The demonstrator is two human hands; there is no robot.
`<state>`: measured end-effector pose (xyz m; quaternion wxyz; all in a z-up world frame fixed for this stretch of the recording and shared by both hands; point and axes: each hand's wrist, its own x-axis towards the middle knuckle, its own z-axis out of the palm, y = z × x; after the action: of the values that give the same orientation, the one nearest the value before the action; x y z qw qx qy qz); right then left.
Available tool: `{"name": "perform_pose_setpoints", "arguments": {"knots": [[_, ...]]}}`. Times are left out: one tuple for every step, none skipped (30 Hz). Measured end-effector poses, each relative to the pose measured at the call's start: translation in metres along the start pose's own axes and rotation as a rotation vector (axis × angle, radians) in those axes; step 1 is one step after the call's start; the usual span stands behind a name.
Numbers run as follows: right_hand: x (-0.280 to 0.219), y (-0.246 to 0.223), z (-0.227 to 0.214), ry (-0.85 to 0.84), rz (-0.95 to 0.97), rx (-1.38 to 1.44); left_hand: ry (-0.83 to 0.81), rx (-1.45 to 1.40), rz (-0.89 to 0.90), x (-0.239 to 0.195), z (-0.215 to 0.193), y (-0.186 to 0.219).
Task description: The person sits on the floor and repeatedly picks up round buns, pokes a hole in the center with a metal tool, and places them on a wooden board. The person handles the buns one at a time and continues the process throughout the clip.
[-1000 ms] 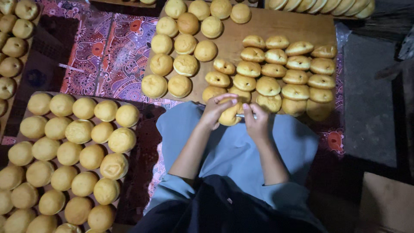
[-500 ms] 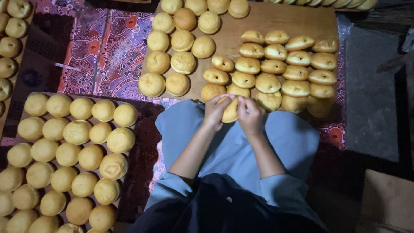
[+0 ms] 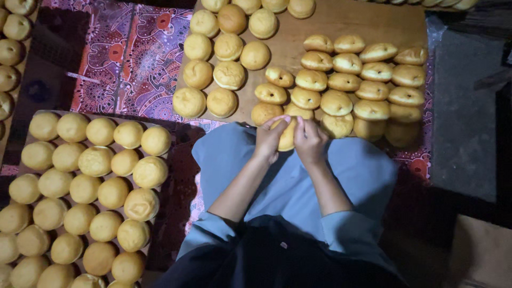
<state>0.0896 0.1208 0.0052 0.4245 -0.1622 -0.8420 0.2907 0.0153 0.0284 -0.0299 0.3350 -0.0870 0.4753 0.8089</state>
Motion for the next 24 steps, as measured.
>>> {"name": "perform_pose_setpoints", "arguments": {"knots": [[0.000,0.000,0.001,-0.048,0.063,0.068,-0.006,0.016,-0.003,0.001,-0.004,0.002],[0.000,0.000,0.003,-0.094,0.124,0.138,-0.012,0.032,-0.003,0.004,-0.008,0.006],[0.001,0.002,0.005,-0.162,0.225,0.198,-0.019,0.048,-0.003,0.007,-0.011,0.009],[0.000,0.004,0.005,-0.233,0.325,0.256,-0.029,0.053,0.002,0.008,-0.013,0.009],[-0.001,0.006,0.005,-0.305,0.425,0.314,-0.040,0.059,0.008,0.009,-0.014,0.009],[-0.001,0.008,0.005,-0.278,0.384,0.296,-0.051,0.063,0.014,0.011,-0.012,0.007],[-0.001,0.009,0.004,-0.252,0.342,0.278,-0.032,0.063,0.045,0.011,-0.009,0.004],[-0.001,0.009,0.003,-0.228,0.301,0.261,-0.011,0.063,0.076,0.010,-0.004,0.001],[0.000,0.008,0.003,-0.152,0.271,0.160,0.010,0.063,0.107,0.008,0.001,-0.002],[0.001,0.006,0.002,-0.077,0.240,0.059,0.014,0.137,0.132,0.005,0.005,-0.001],[0.002,0.003,0.001,-0.001,0.208,-0.040,0.018,0.211,0.157,0.001,0.009,0.000],[0.005,0.002,0.000,0.016,0.171,-0.057,0.020,0.286,0.179,-0.002,0.015,0.003],[0.008,0.002,-0.002,0.032,0.134,-0.073,-0.066,0.420,0.288,-0.004,0.017,0.011],[0.012,0.002,-0.003,0.050,0.097,-0.089,-0.155,0.553,0.396,-0.005,0.017,0.023],[0.016,0.004,-0.007,0.030,0.117,-0.058,-0.246,0.685,0.505,-0.007,0.019,0.034],[0.019,0.006,-0.010,0.012,0.141,-0.025,-0.312,0.890,0.569,-0.010,0.021,0.046],[0.021,0.011,-0.014,-0.005,0.165,0.009,-0.380,1.094,0.632,-0.014,0.023,0.056],[0.021,0.016,-0.019,-0.023,0.165,0.020,-0.449,1.299,0.688,-0.018,0.025,0.064],[0.020,0.023,-0.024,-0.041,0.164,0.031,-0.462,1.358,0.679,-0.018,0.029,0.071],[0.017,0.031,-0.031,-0.064,0.166,0.039,-0.476,1.414,0.665,-0.016,0.035,0.075],[0.015,0.040,-0.039,-0.018,0.224,0.107,-0.491,1.469,0.650,-0.011,0.039,0.080],[0.013,0.049,-0.048,0.026,0.281,0.175,-0.521,1.468,0.669,-0.001,0.041,0.088],[0.010,0.058,-0.057,0.071,0.339,0.241,-0.550,1.466,0.688,0.012,0.041,0.099],[0.010,0.067,-0.069,0.111,0.387,0.195,-0.543,1.444,0.731,0.027,0.040,0.109]]}}
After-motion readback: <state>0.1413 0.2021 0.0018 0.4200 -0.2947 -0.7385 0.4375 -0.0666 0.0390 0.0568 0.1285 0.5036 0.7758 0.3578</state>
